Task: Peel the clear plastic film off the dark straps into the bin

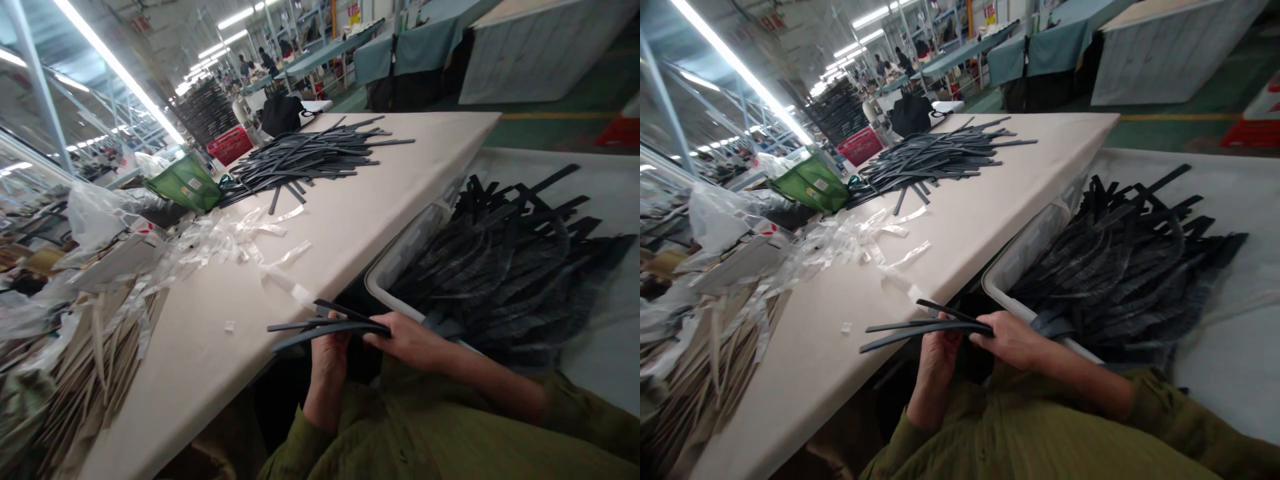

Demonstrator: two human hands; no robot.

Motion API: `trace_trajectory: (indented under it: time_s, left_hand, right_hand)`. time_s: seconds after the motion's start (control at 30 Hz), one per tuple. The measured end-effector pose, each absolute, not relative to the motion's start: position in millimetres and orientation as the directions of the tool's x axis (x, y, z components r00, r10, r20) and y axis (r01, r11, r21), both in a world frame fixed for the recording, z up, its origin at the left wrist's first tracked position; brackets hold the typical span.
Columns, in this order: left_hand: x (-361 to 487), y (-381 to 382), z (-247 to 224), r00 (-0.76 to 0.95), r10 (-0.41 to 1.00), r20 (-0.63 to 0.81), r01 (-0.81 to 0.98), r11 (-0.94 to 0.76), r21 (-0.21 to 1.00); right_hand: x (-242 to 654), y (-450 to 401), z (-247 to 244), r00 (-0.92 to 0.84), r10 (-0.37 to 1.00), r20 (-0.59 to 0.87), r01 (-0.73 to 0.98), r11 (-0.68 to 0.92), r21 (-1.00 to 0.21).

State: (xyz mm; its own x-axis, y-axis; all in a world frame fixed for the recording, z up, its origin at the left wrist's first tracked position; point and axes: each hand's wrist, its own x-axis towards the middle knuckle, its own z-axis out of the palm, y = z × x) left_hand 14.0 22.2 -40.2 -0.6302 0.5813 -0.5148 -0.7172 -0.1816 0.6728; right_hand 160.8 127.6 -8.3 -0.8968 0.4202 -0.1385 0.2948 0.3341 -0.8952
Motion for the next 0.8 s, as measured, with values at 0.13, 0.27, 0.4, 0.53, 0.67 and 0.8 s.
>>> trace_trajectory:
  time_s: [0.13, 0.27, 0.4, 0.53, 0.67, 0.8]
  left_hand:
    - [7, 12, -44, -0.648, 0.529, -0.548, -0.73, -0.226, 0.645]
    - [31, 10, -49, -0.55, 0.62, -0.559, -0.78, -0.141, 0.61]
    - [57, 14, -49, -0.45, 0.758, -0.473, -0.776, -0.069, 0.627]
    - [54, 8, -51, -0.531, 0.701, -0.476, -0.749, -0.125, 0.651]
    - [59, 1, -61, -0.474, 0.717, -0.511, -0.771, -0.058, 0.634]
    - [75, 2, -62, -0.367, 0.808, -0.46, -0.738, 0.049, 0.673]
  right_hand:
    - [201, 137, -15, -0.88, 0.292, -0.374, 0.395, 0.011, -0.919]
    - [200, 132, -18, -0.823, 0.425, -0.376, 0.435, 0.046, -0.899]
    - [182, 127, -14, -0.858, 0.439, -0.266, 0.352, 0.128, -0.927]
    - [215, 141, -24, -0.848, 0.364, -0.386, 0.455, 0.125, -0.882]
    - [245, 147, -37, -0.755, 0.437, -0.488, 0.593, 0.14, -0.793]
    - [216, 132, -27, -0.796, 0.457, -0.397, 0.53, 0.209, -0.822]
